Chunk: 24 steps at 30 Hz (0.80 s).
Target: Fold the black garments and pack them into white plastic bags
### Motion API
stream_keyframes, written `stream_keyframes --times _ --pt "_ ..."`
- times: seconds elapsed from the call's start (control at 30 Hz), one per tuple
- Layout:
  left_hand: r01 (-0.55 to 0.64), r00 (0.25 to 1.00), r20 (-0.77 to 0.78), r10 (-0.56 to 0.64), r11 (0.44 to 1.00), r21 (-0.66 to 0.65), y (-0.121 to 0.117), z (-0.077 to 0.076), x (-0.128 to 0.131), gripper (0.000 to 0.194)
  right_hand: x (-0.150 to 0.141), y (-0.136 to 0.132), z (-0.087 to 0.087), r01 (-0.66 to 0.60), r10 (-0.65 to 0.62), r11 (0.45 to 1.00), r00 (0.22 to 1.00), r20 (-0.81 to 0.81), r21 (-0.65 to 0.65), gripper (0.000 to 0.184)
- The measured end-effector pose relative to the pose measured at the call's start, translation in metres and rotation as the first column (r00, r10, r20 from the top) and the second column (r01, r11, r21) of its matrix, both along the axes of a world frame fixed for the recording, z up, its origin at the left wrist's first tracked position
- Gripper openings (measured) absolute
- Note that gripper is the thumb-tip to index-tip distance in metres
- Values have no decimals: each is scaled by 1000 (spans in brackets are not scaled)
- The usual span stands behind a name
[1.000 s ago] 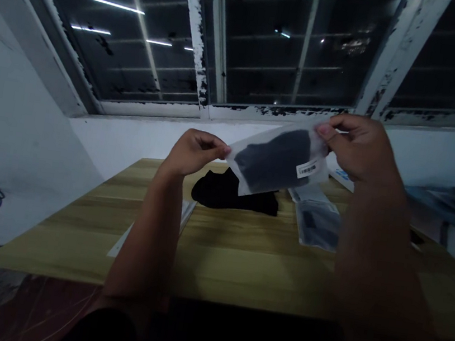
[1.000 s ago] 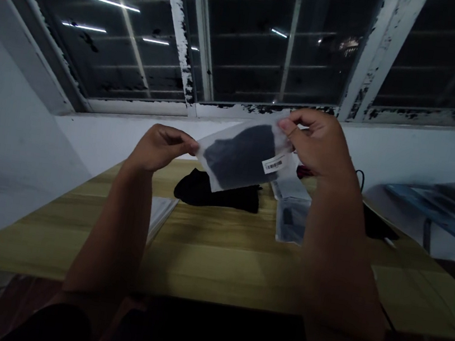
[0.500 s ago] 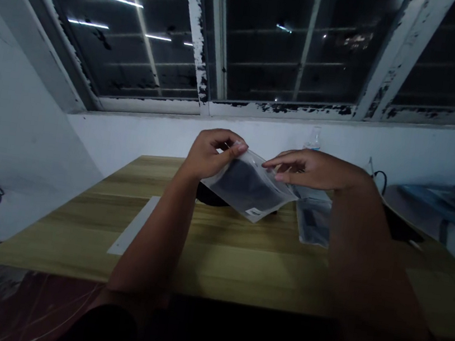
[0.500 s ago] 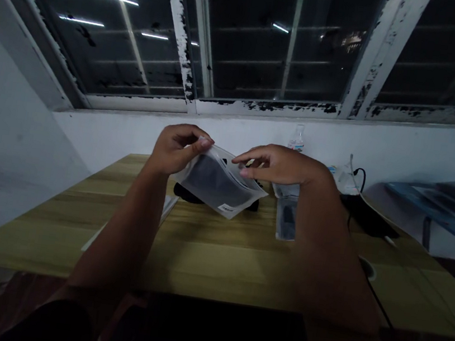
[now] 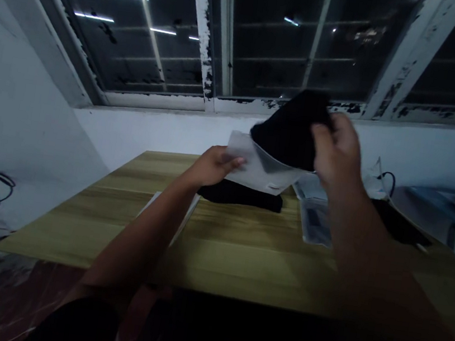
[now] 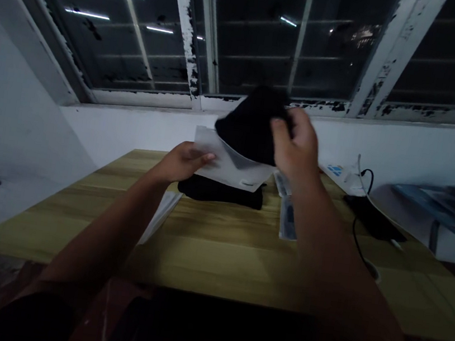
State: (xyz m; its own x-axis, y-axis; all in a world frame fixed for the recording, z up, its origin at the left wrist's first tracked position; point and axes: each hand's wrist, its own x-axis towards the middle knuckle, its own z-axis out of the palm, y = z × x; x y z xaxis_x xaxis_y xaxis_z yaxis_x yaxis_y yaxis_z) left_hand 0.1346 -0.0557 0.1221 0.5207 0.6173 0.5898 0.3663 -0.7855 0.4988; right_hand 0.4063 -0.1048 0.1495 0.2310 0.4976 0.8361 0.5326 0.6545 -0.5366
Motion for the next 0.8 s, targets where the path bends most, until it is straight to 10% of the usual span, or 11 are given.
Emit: stream_keyframes --times 0.13,0.23,0.4,0.53,0.63,0.8 --pt "-216 972 -45 232 948 233 -10 -15 -69 38 16 2 -24 22 14 993 953 -304 117 35" --pt "-376 892 -123 436 864 335 -35 -31 -137 33 22 -3 -53 -99 36 983 932 -360 -157 50" --pt "-340 799 -495 342 935 98 -75 -79 -205 54 18 -5 -100 -336 34 663 906 -422 -669 51" --pt "-310 846 -484 221 944 -111 -78 -95 -200 56 4 -8 -113 -491 172 405 869 -464 -771 45" --pt "-286 909 -330 253 957 -55 -67 -79 -170 63 -8 -11 -116 -596 268 380 803 -532 -708 36" --pt "33 970 -243 -21 998 44 -43 -45 -95 61 -5 -5 -127 -681 285 367 730 -621 -633 40"
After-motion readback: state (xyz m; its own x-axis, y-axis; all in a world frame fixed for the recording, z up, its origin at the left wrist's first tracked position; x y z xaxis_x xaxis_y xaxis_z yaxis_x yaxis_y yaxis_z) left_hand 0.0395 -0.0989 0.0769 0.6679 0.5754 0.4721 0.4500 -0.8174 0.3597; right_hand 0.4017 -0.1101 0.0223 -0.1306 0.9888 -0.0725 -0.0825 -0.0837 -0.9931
